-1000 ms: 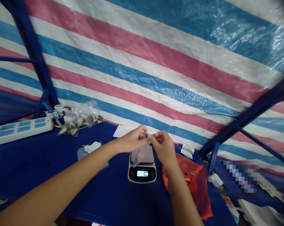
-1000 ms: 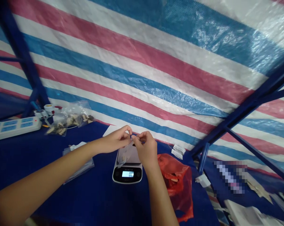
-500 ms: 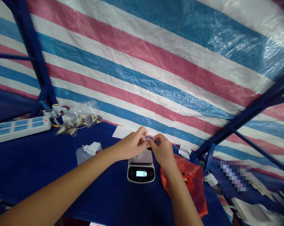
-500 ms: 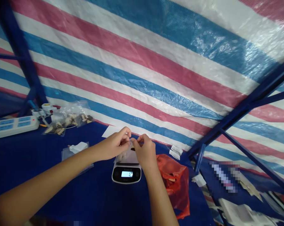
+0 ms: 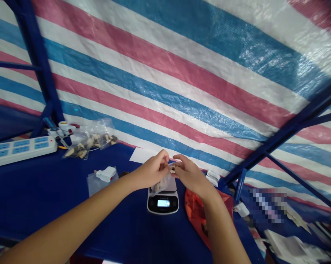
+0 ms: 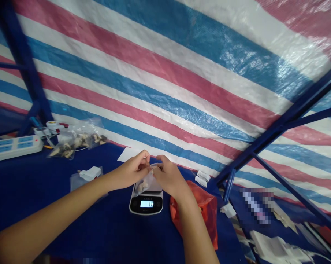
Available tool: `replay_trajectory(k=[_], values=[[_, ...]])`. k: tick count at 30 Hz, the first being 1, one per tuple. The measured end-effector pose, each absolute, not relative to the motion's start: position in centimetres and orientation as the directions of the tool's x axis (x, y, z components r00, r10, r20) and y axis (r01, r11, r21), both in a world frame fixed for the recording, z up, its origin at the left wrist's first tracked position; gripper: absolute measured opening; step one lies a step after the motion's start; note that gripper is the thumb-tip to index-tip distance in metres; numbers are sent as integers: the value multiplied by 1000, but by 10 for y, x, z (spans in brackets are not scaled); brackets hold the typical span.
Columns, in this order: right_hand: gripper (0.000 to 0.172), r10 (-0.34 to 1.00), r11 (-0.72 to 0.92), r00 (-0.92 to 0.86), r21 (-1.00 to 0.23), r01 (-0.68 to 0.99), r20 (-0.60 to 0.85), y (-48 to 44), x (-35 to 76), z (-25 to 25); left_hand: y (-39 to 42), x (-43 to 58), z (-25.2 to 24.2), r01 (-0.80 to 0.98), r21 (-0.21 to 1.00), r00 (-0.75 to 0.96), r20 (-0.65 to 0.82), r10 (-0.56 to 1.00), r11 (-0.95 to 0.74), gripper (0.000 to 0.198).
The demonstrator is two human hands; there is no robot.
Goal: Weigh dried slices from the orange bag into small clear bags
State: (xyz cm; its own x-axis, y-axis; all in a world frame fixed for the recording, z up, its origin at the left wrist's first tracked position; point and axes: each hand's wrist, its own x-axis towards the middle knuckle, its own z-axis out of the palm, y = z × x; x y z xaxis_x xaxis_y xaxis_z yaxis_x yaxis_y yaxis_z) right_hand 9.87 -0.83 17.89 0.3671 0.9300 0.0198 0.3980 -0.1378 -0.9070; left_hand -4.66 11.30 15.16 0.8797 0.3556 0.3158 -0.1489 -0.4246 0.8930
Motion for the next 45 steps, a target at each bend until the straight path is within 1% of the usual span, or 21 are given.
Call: replay_trajectory(k=[4, 6, 8, 10, 11, 13, 15, 17, 21, 25, 26, 27, 28, 29, 30, 31, 33, 35, 38, 41, 45], values=[[37, 914, -140, 403, -898, 417, 45, -10, 93, 185, 113, -47, 153, -163, 919, 868, 307, 391, -360, 18], [29, 897, -159, 433, -853, 497, 85, -10, 89, 186, 113, -48, 154, -165, 931, 869, 294, 399, -326, 18], [18, 882, -174, 438, -744, 645, 173, -11, 85, 188, 112, -50, 157, -165, 938, 871, 284, 401, -306, 19], [6, 889, -173, 373, -559, 811, 266, -13, 81, 193, 112, -52, 160, -164, 939, 870, 282, 405, -303, 19], [6, 901, -159, 321, -466, 871, 293, -15, 80, 196, 113, -53, 162, -160, 938, 867, 283, 411, -308, 20], [20, 936, -88, 199, -355, 931, 290, -20, 76, 202, 118, -54, 164, -153, 934, 859, 287, 425, -322, 19], [26, 963, 8, 86, -344, 939, 255, -24, 74, 207, 125, -53, 166, -146, 936, 858, 281, 431, -320, 19], [22, 971, 65, 19, -343, 937, 237, -25, 73, 210, 134, -50, 168, -139, 945, 867, 260, 424, -296, 20], [14, 949, 29, 57, -266, 964, 311, -23, 70, 215, 150, -41, 174, -141, 959, 889, 231, 394, -245, 20], [24, 925, -25, 111, -235, 972, 363, -13, 71, 222, 156, -37, 179, -111, 961, 842, 227, 489, -255, 25], [26, 913, -48, 150, -265, 963, 379, -9, 75, 221, 157, -38, 177, -89, 962, 830, 214, 515, -257, 30], [27, 893, -86, 230, -355, 931, 387, -4, 80, 218, 157, -40, 173, -66, 963, 817, 202, 539, -261, 34], [28, 866, -130, 338, -488, 863, 368, 2, 86, 212, 158, -43, 167, -48, 963, 803, 196, 563, -266, 36], [26, 834, -172, 452, -630, 757, 316, 8, 93, 203, 158, -46, 160, -39, 963, 784, 195, 589, -267, 37], [24, 789, -218, 575, -777, 591, 216, 14, 100, 192, 158, -50, 150, -39, 964, 758, 199, 621, -262, 36], [19, 750, -254, 647, -845, 470, 134, 19, 107, 178, 157, -54, 140, -47, 968, 728, 203, 655, -248, 36], [15, 688, -301, 725, -896, 326, 32, 27, 117, 147, 155, -63, 119, -70, 977, 685, 194, 702, -201, 33], [17, 622, -295, 782, -938, 181, -45, 30, 124, 116, 153, -68, 102, -88, 980, 661, 190, 726, -177, 28], [23, 530, -183, 843, -983, 11, -89, 29, 126, 85, 149, -65, 88, -120, 976, 598, 215, 772, -179, 24], [31, 464, -25, 879, -994, -108, -107, 27, 123, 71, 146, -48, 88, -164, 962, 543, 273, 794, -219, 21], [40, 451, 97, 881, -973, -209, -144, 25, 118, 63, 144, -22, 84, -245, 945, 504, 315, 804, -217, 20]])
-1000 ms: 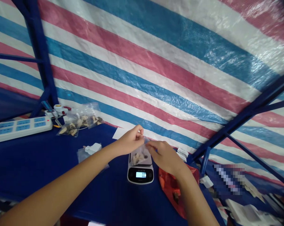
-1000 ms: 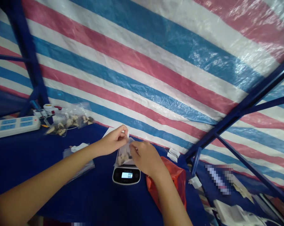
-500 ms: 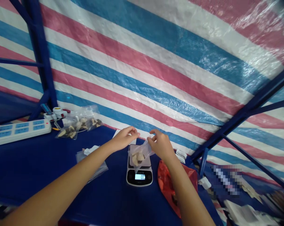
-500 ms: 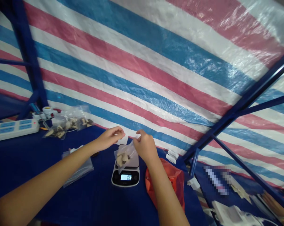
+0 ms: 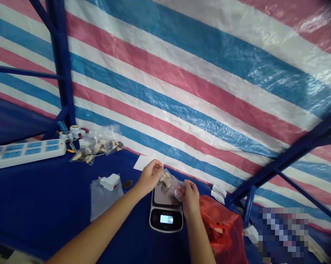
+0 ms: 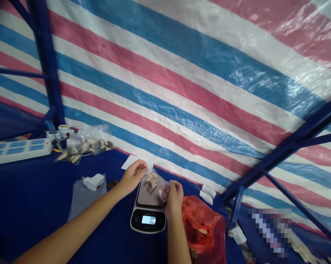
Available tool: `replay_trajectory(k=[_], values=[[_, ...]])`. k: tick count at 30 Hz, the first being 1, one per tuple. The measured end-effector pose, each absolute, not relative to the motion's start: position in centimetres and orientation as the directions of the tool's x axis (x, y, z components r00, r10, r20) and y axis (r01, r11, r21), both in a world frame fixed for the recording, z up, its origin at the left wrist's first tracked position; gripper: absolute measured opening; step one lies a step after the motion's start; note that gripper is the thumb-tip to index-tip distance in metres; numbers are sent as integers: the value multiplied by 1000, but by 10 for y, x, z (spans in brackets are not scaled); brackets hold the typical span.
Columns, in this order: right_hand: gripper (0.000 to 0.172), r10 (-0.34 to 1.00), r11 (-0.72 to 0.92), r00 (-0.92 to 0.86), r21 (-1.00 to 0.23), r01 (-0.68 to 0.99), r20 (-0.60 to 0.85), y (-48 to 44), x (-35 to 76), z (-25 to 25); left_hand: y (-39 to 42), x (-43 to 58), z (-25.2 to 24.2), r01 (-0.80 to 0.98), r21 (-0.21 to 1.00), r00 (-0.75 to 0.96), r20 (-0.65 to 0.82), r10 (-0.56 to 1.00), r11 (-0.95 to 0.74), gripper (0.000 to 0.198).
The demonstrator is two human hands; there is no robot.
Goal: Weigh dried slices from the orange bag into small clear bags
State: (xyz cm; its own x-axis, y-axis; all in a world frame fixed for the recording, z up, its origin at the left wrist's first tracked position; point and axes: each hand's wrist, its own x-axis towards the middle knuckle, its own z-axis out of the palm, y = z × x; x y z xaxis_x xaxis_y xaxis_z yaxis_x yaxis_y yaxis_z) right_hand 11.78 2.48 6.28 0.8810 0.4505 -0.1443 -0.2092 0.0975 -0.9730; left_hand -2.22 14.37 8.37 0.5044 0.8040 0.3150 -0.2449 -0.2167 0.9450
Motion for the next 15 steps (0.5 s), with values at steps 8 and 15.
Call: replay_trajectory(k=[8, 15], values=[[45, 391, -249, 893, -908, 336, 223, -8, 124, 69, 136, -27, 65, -444, 896, 565, 269, 780, 13, 30], [44, 618, -66, 704, -869, 490, 350, -7, 92, 77, 120, -25, 70, -552, 802, 685, 278, 673, 230, 44]])
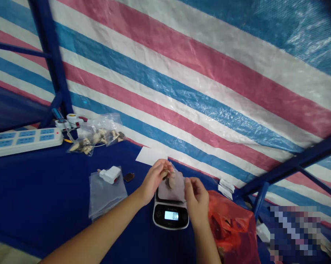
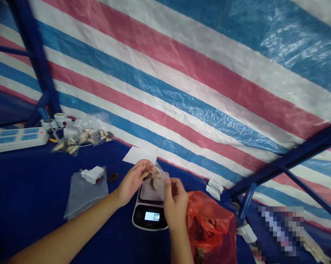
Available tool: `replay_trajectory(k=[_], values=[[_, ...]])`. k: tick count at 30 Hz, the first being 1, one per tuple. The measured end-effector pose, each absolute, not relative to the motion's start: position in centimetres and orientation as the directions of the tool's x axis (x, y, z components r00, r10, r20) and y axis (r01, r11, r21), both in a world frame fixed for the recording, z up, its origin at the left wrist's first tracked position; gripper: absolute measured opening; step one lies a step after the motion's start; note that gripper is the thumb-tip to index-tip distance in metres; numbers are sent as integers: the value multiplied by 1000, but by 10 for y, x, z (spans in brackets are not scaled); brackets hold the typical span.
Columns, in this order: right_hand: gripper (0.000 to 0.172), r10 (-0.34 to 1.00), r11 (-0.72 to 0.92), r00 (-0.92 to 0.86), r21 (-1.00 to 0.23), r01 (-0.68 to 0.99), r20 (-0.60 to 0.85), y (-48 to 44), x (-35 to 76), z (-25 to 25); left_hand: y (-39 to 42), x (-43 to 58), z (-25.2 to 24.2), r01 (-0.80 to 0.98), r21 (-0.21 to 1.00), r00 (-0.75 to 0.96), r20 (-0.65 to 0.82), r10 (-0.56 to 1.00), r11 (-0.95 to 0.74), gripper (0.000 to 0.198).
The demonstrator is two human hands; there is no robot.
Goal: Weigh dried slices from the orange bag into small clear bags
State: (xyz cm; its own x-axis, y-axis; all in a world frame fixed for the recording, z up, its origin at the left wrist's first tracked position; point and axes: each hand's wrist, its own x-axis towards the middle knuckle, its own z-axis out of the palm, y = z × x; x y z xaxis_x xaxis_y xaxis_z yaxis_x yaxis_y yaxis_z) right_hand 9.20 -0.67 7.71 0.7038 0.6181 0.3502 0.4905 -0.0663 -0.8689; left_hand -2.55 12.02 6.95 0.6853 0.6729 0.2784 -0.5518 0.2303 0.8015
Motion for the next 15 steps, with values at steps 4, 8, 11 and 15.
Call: replay_trajectory(k=[4, 8, 11, 15], values=[[40, 758, -12, 608, -927, 375, 236, 5, 63, 69, 101, -31, 68, -497, 856, 666, 480, 571, -140, 54], [41, 783, 4, 592, -954, 299, 189, 8, 61, 70, 89, -37, 68, -462, 779, 638, 624, 451, -423, 61], [46, 714, -8, 669, -953, 303, 207, -4, 90, 79, 100, -39, 67, -404, 714, 558, 688, 464, -572, 55], [51, 543, -126, 830, -966, 227, 125, -39, 147, 92, 129, -37, 60, -89, 670, 345, 715, 608, -737, 23]])
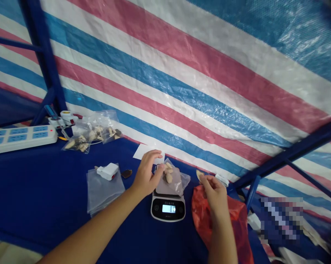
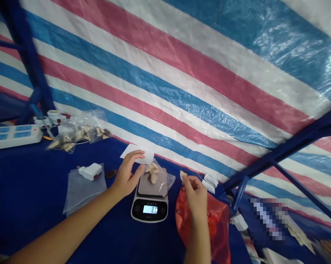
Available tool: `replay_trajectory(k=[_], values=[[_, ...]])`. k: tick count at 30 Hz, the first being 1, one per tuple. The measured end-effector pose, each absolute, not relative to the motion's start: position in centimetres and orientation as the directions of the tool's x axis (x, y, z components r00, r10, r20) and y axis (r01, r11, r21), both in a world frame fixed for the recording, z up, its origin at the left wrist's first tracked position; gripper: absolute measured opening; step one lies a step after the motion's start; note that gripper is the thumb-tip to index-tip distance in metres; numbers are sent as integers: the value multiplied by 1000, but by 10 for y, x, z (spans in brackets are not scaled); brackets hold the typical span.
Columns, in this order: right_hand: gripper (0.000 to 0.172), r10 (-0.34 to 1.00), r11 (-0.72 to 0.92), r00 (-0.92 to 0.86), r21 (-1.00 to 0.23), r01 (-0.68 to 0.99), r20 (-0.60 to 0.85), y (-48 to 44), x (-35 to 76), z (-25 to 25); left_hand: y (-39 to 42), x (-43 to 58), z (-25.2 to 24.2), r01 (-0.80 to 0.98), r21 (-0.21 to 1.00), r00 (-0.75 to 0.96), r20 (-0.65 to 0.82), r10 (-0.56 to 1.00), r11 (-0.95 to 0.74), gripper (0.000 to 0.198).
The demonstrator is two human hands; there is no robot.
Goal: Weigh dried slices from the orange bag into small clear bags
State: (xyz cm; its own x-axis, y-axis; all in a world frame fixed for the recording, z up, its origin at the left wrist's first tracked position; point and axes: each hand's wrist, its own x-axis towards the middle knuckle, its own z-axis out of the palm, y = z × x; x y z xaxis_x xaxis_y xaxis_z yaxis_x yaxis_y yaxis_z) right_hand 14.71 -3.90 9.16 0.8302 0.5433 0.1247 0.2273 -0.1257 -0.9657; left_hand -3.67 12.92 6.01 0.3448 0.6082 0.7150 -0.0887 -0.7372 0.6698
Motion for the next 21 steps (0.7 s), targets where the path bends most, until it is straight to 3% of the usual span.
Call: replay_trajectory(k=[3, 6, 11, 21], values=[[51, 592, -318, 803, -936, 149, -73, -61, 172, 95, 143, -33, 51, 83, 656, 326, 693, 643, -750, 14], [47, 623, -424, 772, -884, 196, -127, -65, 175, 92, 145, -30, 44, 134, 654, 379, 660, 649, -744, 11], [43, 729, -381, 682, -862, 333, -58, -49, 165, 80, 143, -27, 37, 165, 683, 445, 592, 672, -711, 11], [41, 776, -349, 626, -877, 329, -73, -47, 162, 75, 142, -25, 34, 149, 725, 493, 535, 686, -673, 13]])
